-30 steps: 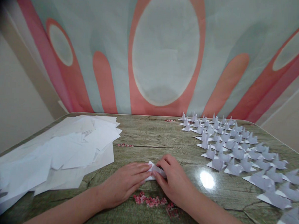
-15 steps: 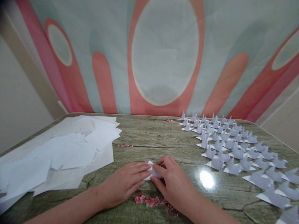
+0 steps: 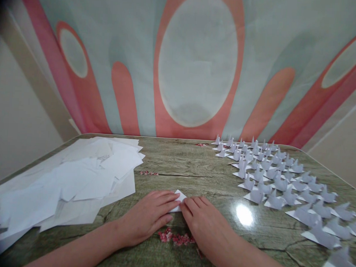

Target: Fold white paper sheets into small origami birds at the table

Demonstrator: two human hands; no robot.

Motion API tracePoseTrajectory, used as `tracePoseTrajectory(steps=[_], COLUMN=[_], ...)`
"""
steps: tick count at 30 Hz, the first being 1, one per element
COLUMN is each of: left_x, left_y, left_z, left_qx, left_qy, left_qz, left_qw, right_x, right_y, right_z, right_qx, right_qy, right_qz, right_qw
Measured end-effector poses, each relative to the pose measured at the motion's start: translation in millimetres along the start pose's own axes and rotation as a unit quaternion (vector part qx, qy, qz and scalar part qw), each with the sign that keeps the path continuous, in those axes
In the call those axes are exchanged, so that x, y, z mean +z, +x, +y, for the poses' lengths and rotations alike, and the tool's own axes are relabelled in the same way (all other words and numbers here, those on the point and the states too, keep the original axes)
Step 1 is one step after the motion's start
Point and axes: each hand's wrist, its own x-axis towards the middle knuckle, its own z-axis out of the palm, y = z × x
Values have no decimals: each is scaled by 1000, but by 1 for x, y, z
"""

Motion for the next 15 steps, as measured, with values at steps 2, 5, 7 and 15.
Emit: tracePoseTrajectory(steps=[2, 5, 7, 15], left_x=[0, -1, -1, -5], left_y=[0, 1, 1, 2], left_z=[1, 2, 2, 2], left_qx=[-1, -1, 0, -2], left_qy=[1, 1, -1, 1], left_qz=[3, 2, 1, -23], left_qw=[1000, 1000, 1000, 1000], right_x=[-1, 2, 5, 5], right_y=[-2, -6, -8, -8], right_z=[0, -1, -2, -2], right_qx=[-4, 4, 13, 10], right_qy=[2, 6, 7, 9], right_qz=[4, 12, 9, -30], right_qw=[1000, 1000, 1000, 999])
